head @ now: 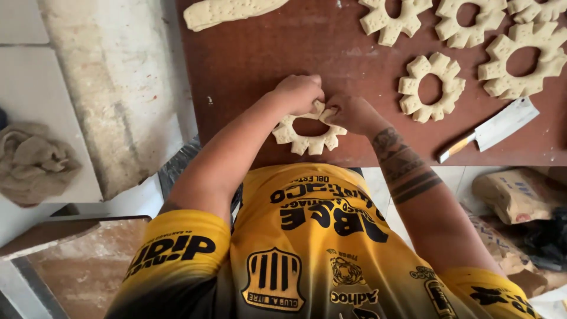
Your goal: Shaping strips of dough into decorative rings by docking, cutting edges, and rolling them together.
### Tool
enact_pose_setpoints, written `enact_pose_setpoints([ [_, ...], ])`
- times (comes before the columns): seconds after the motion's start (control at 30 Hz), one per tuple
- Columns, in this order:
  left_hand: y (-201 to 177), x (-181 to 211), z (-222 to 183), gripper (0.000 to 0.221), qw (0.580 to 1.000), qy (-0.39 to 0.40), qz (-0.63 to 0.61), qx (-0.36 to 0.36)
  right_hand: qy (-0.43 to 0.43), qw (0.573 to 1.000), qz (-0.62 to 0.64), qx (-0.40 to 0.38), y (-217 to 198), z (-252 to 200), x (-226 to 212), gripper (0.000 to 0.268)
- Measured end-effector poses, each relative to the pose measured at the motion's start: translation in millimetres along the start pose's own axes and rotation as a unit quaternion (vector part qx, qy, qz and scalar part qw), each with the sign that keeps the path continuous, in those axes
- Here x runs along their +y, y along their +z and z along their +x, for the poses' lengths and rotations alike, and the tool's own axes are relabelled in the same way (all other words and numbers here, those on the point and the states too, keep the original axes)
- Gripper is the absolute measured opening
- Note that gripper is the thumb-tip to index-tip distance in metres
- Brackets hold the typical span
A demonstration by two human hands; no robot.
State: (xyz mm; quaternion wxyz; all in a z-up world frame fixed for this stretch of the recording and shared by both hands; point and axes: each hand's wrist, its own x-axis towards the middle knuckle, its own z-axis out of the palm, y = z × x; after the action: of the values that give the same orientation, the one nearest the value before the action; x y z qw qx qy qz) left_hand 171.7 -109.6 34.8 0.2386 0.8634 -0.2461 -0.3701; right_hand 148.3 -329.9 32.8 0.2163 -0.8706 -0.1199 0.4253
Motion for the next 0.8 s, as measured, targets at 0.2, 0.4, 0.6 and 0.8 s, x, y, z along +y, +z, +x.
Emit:
enact_pose_setpoints([
  [0.2,28,-9,6,0.035,0.996,0.007,0.061,0.070,-0.027,0.996,0.059,0.067,5,-2,5,0.050],
  [0.4,50,-19,15,0.020,0.979,0.043,0.050,0.194,-0.040,0.994,-0.017,0.102,5,14,8,0.033],
  [0.6,62,-7,-3,0.042,0.942,0.080,0.099,0.311,-0.005,0.995,-0.080,0.062,-8,22,0,0.030],
  [0.8,75,18,-39,0.008,0.838,0.168,0.246,0.457,-0.031,0.993,-0.101,0.056,-9,27,3,0.034],
])
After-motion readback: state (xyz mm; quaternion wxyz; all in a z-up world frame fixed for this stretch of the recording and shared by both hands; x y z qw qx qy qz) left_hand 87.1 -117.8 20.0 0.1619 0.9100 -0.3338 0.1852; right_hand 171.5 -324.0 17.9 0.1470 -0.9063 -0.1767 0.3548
